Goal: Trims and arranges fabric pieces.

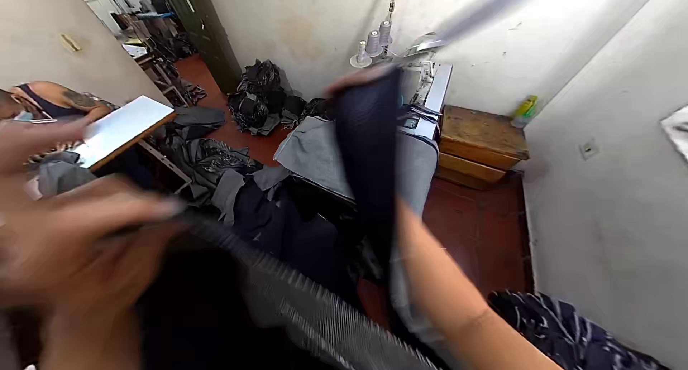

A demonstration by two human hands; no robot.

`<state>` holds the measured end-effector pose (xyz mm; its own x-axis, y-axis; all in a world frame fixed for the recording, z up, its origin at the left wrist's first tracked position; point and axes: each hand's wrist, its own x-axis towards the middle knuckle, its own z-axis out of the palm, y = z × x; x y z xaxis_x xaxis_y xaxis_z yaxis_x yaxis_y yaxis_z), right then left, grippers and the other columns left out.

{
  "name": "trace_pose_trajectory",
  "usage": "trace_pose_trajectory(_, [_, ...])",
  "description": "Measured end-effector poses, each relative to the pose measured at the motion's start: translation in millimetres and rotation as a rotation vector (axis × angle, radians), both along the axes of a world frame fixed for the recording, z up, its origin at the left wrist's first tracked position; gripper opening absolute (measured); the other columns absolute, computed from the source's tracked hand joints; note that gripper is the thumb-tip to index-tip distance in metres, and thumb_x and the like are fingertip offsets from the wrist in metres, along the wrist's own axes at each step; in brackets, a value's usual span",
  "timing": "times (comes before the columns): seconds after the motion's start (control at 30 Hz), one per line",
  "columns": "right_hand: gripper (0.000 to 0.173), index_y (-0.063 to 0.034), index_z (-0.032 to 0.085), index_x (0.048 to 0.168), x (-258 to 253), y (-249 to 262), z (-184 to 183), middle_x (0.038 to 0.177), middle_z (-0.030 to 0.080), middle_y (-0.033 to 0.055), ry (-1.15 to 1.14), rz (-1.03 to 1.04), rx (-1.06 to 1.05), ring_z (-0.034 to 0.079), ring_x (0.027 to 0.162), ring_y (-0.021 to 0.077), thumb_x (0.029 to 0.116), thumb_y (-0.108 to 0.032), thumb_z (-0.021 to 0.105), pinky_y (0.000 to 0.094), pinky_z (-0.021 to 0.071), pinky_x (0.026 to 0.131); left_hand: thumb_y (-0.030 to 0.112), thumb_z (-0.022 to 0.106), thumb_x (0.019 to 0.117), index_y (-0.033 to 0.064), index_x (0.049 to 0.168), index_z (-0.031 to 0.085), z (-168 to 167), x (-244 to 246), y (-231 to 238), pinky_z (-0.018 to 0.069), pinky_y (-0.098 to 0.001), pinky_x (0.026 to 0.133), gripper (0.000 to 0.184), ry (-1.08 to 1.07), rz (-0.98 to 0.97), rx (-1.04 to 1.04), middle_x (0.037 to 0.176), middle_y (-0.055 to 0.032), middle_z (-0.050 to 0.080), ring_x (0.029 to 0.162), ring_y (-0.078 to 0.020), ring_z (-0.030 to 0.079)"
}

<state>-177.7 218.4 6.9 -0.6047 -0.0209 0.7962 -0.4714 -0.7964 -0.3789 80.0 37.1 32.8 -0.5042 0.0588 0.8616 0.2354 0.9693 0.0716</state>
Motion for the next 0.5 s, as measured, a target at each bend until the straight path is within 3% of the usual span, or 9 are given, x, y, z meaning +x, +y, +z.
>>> trace_pose_trajectory(0.03, [0.016,-0.0008,0.062,0.098,44,-30,-2,0.086,0.075,0.0052,-0.134,0.249,0.051,0.072,0.081,0.0115,0.1014,-0.005,0.047,0.0296,0.0609,0.076,0.032,0.066,0.0993,0.0198,0.102,0.069,5,-21,13,0.0433,-0.0343,0.108,0.013,-0.103,-0.102,0.049,0.13,0.0043,0.06,0.123,-0.0091,0.055])
trace_pose_trajectory(0.07, [0.009,-0.0014,0.062,0.098,79,-46,-7,0.084,0.074,0.0008,-0.254,0.388,0.151,0.07,0.078,0.0047,0.0933,0.002,0.055,0.0232,0.0596,0.073,0.032,0.067,0.099,0.019,0.102,0.069,6,-39,23,0.0391,-0.039,0.118,0.014,-0.171,-0.213,0.113,0.148,0.002,0.052,0.139,-0.0158,0.047])
trace_pose_trajectory(0.1, [0.014,-0.0027,0.06,0.099,100,-53,-14,0.081,0.069,-0.005,-0.338,0.459,0.267,0.065,0.074,-0.0029,0.0887,0.006,0.058,0.0163,0.0558,0.07,0.032,0.068,0.0984,0.0182,0.101,0.069,-1,-49,28,0.0458,-0.0393,0.116,0.014,-0.18,-0.291,0.186,0.148,0.002,0.055,0.138,-0.0179,0.052])
trace_pose_trajectory(0.17, [0.017,-0.0025,0.061,0.099,106,-57,-33,0.077,0.066,-0.0049,-0.434,0.46,0.458,0.061,0.068,-0.0044,0.0865,0.008,0.063,0.0151,0.0521,0.064,0.028,0.069,0.0977,0.0167,0.098,0.066,-25,-52,31,0.0552,-0.0371,0.105,0.012,-0.149,-0.314,0.297,0.128,0.0032,0.068,0.125,-0.0162,0.063])
trace_pose_trajectory(0.27, [0.006,0.0008,0.064,0.101,100,-49,-66,0.076,0.062,-0.0018,-0.438,0.345,0.752,0.056,0.065,-0.0019,0.0969,0.002,0.059,0.0171,0.0488,0.062,0.027,0.071,0.0955,0.0143,0.095,0.068,-64,-50,37,0.0577,-0.0269,0.094,0.013,-0.146,-0.244,0.385,0.112,0.0037,0.07,0.11,-0.0081,0.066])
trace_pose_trajectory(0.37, [0.009,0.0042,0.068,0.102,82,-23,-77,0.079,0.065,0.0016,-0.415,0.17,1.012,0.056,0.069,0.0009,0.096,-0.001,0.064,0.0217,0.0487,0.067,0.021,0.072,0.0938,0.0039,0.09,0.067,-87,-48,43,0.0556,-0.0208,0.089,0.018,-0.088,-0.087,0.361,0.104,-0.0045,0.069,0.101,-0.0062,0.066])
trace_pose_trajectory(0.43, [0.018,-0.0053,0.067,0.104,73,34,-90,0.081,0.065,-0.003,-0.341,0.156,0.994,0.058,0.071,-0.0007,0.1007,-0.022,0.062,0.0201,0.0506,0.065,0.019,0.073,0.0921,-0.0001,0.088,0.068,-96,-40,36,0.0559,-0.0264,0.087,0.02,-0.101,0.072,0.359,0.103,-0.0105,0.07,0.098,-0.0114,0.068])
trace_pose_trajectory(0.47, [0.033,-0.017,0.065,0.105,77,69,-97,0.082,0.063,-0.0082,-0.336,0.201,0.984,0.058,0.071,-0.0027,0.1008,-0.048,0.057,0.0178,0.0495,0.063,0.02,0.072,0.0924,-0.0003,0.089,0.068,-99,-36,30,0.0565,-0.0302,0.085,0.021,-0.122,0.128,0.374,0.103,-0.0118,0.07,0.096,-0.0141,0.068])
trace_pose_trajectory(0.5, [0.048,-0.0245,0.065,0.108,81,98,-104,0.087,0.065,-0.0113,-0.358,0.233,0.971,0.06,0.076,-0.0029,0.0899,-0.069,0.061,0.0187,0.0515,0.066,0.022,0.071,0.0929,0.0,0.09,0.069,-103,-33,24,0.0564,-0.0327,0.083,0.022,-0.141,0.163,0.389,0.102,-0.0119,0.07,0.095,-0.0155,0.068])
